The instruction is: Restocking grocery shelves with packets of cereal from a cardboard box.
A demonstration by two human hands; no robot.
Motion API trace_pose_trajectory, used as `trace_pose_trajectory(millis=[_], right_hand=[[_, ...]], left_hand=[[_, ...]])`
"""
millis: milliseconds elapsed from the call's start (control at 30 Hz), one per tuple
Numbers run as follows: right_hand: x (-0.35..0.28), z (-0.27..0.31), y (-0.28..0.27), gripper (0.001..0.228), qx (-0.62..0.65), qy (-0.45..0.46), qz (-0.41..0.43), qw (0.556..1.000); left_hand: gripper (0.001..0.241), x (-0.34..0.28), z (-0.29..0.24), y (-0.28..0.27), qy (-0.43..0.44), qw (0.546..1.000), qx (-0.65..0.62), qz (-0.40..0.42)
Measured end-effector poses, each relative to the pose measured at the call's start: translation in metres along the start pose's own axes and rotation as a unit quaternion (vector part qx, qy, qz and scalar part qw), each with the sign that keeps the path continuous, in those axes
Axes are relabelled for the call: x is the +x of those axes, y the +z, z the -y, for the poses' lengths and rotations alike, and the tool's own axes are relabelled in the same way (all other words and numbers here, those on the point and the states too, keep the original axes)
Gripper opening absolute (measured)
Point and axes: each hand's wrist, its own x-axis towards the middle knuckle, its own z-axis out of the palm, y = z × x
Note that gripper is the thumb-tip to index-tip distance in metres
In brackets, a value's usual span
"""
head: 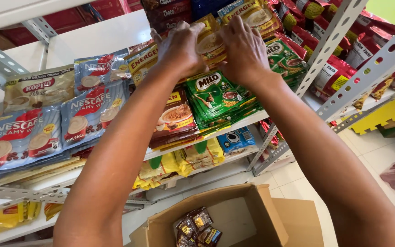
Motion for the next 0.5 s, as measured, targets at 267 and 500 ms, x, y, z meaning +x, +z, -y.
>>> trace_pose_trajectory(millis=[267, 500], right_hand=[[-0.005, 0.022, -0.031, 0.046, 0.034, 0.065, 0.060, 0.995], [-0.078, 0.058, -0.066, 0.017, 0.104, 0.009, -0.117, 0.988]], left_hand=[[0.076, -0.018, 0.038, -0.007, 0.039, 0.980, -0.128, -0.148], [0.031, -0.120, 0.036, -0.013, 0.162, 0.866, -0.253, -0.400]])
